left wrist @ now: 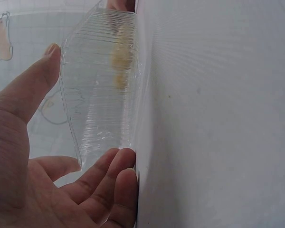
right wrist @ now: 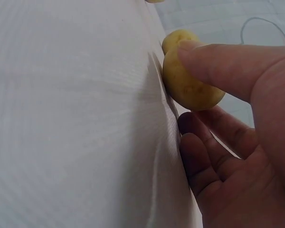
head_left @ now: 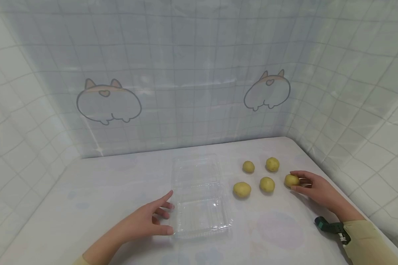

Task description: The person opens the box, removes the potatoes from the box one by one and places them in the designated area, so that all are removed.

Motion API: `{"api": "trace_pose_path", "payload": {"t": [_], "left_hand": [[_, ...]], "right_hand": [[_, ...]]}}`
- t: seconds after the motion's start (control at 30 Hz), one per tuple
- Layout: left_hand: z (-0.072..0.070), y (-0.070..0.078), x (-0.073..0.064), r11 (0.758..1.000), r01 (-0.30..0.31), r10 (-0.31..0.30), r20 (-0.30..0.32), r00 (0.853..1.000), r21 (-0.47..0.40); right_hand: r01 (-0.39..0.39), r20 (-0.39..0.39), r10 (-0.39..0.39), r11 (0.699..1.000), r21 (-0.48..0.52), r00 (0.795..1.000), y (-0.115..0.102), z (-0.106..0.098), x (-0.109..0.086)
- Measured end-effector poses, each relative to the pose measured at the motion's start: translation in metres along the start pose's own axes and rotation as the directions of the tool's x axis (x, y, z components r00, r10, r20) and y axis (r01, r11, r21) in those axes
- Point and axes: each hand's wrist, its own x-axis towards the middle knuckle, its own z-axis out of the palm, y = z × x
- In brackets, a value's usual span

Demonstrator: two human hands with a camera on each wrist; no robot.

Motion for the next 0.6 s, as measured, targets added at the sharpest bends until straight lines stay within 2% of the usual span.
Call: {"api": "trace_pose_path", "payload": {"t": [0.6], "left_hand": [[0.0, 0.0004, 0.0007, 1.0, 0.019, -0.018, -0.002, 1.0, 0.011]], "right_hand": [[-0.023, 0.004, 0.023, 0.999, 0.024, 1.0, -0.0006, 0.0007, -0.0006]]}}
